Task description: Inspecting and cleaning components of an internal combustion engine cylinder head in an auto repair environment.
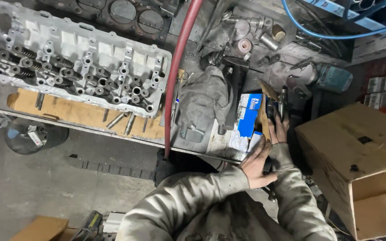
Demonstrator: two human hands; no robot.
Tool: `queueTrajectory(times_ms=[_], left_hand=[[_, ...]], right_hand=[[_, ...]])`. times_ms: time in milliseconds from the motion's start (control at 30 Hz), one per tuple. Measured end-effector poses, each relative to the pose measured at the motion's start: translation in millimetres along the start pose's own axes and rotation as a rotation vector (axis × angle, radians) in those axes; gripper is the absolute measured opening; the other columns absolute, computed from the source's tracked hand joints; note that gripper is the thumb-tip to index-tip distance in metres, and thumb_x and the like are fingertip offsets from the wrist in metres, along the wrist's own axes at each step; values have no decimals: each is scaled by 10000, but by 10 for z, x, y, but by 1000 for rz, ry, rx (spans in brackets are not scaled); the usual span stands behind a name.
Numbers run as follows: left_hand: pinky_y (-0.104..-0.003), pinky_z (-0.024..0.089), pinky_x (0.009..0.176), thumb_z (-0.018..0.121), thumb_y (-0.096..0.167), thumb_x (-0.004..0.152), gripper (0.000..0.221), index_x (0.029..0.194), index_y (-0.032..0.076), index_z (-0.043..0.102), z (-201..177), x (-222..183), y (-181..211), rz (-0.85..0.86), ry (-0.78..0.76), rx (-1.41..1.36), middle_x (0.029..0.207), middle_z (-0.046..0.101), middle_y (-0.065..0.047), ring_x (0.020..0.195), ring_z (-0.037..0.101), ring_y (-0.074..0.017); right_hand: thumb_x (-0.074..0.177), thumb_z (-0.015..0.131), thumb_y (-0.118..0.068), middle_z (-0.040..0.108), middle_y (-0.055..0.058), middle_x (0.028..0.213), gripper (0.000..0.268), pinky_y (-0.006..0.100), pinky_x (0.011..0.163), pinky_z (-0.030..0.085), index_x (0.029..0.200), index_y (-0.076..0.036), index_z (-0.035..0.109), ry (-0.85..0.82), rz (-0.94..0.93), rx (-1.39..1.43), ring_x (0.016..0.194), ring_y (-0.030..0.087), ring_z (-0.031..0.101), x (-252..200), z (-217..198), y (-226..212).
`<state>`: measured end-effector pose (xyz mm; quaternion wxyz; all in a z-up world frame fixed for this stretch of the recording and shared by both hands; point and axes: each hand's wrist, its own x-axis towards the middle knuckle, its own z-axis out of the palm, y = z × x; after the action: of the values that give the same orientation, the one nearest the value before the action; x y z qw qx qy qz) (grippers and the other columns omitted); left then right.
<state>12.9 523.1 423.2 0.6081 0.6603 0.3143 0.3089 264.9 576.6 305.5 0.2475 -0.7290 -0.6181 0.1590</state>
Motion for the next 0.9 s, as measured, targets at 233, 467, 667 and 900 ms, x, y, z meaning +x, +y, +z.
queueTrajectory(times_ms=[233,467,667,900], left_hand=[[-440,261,1275,745,371,805,1099,1619,-115,190,-77,-20,-22,45,-16,35,1686,112,-420,1576,199,-511],[-437,236,1266,748,336,825,1103,1597,-140,119,-352,-217,-328,-58,-10,87,1667,121,-398,1576,170,-494],[-412,334,1202,727,259,778,944,1568,-34,301,-585,-318,-823,-147,14,158,1599,379,-284,1485,379,-416],[-450,474,1056,744,212,802,725,1446,9,483,-855,-176,-1450,-25,91,346,1403,573,-268,1284,559,-439]], right_hand=[[1037,542,-426,220,261,1686,607,535,1257,181,1582,-170,467,-5,47,-23,1517,467,231,-31,1,-262],[920,669,-499,131,362,1647,695,593,1217,205,1501,-141,535,72,105,-227,1493,563,153,-24,225,-1347],[785,709,-606,85,367,1623,890,639,1192,171,1524,-166,477,97,183,-349,1472,586,128,-13,549,-1376],[771,733,-612,90,353,1625,948,637,1204,150,1540,-138,446,172,215,-245,1475,589,98,4,486,-1546]])
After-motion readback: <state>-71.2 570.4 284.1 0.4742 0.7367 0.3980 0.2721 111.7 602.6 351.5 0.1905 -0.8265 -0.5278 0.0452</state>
